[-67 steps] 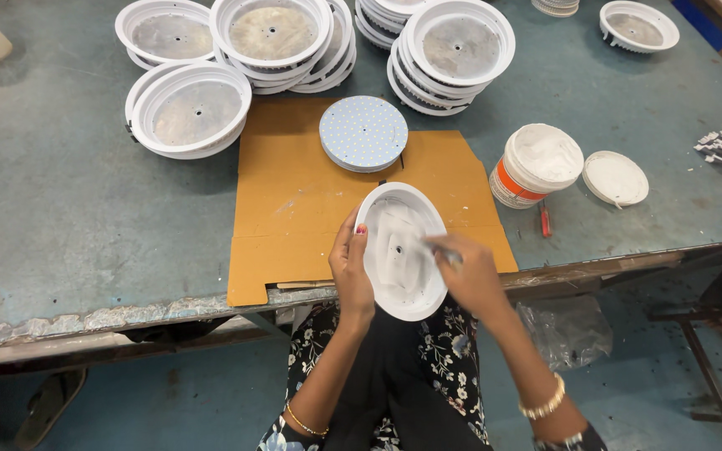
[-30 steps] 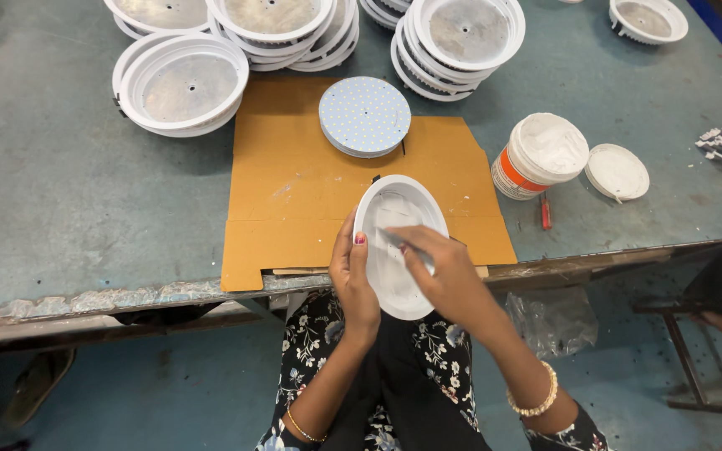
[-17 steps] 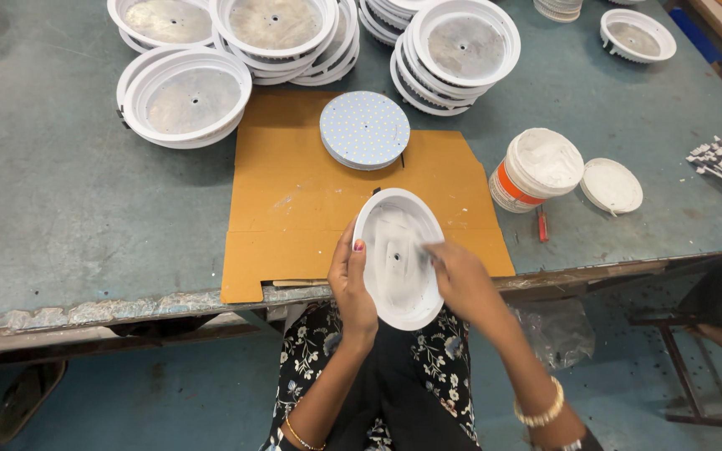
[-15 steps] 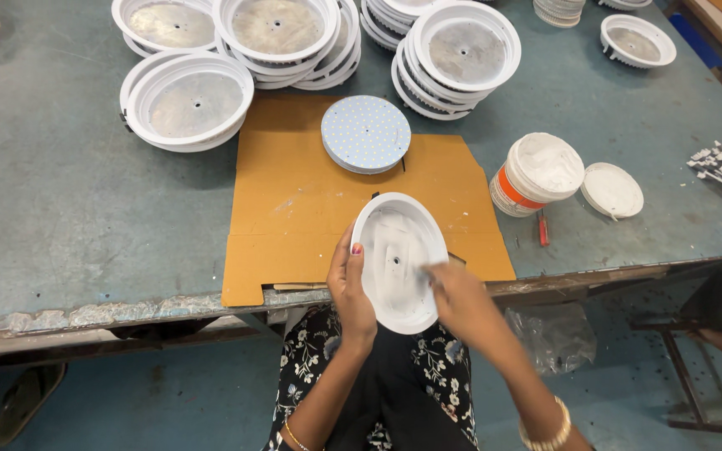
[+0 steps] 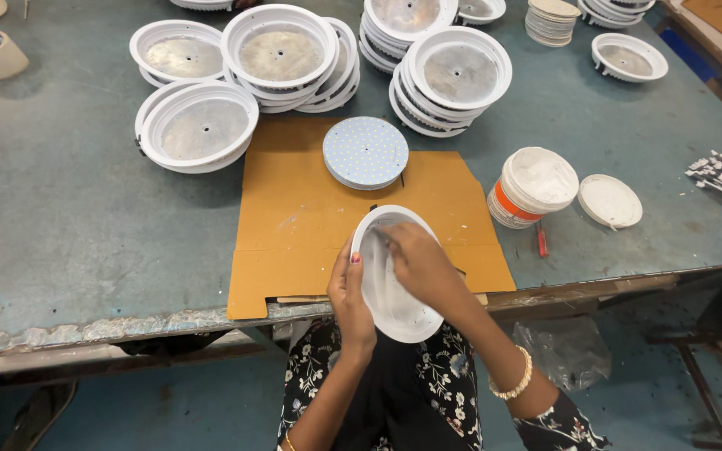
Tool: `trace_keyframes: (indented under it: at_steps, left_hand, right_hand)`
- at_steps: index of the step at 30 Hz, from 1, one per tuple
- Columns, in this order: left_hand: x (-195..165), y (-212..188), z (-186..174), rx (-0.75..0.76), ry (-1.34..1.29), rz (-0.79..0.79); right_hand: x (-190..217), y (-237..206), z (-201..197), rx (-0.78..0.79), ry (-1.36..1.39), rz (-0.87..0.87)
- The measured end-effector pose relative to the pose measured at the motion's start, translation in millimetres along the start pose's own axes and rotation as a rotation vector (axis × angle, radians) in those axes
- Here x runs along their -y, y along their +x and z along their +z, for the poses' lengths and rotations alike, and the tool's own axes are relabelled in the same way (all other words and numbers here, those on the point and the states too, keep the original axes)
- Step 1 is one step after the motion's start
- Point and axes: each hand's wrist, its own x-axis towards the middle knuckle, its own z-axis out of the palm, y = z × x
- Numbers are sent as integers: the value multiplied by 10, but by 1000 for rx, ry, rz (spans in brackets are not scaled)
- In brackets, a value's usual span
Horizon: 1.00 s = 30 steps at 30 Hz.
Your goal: The person scoops white paste from a container and spreads it onto the interior surface of circular LED light housings using a metal spatula. They handle the housings one at a time, applying the paste to the center and edges, then placing them aside.
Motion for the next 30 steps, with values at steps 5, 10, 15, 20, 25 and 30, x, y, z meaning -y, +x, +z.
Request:
trace_keyframes:
  at_steps: [5, 10, 15, 20, 25, 30]
  left_hand:
    - [142, 175, -86, -14, -87, -133]
    - [405, 615, -345, 12, -69, -323]
    - [547, 1118, -535, 196, 270, -317]
    - [541, 1719, -366, 243, 1018, 85]
    - [772, 2328, 70, 363, 1442, 275]
    - [1090, 2617, 560, 470, 1743, 113]
  right_hand:
    - [250, -326, -71, 197, -35, -197]
    - [-247, -588, -279, 140, 113, 84]
    - [-991, -765, -194, -253, 559, 440]
    - [-1254, -962, -92, -363, 541, 300]
    - [-1203, -988, -209, -315, 526, 274]
    - [-1151, -954, -278, -294, 466, 207]
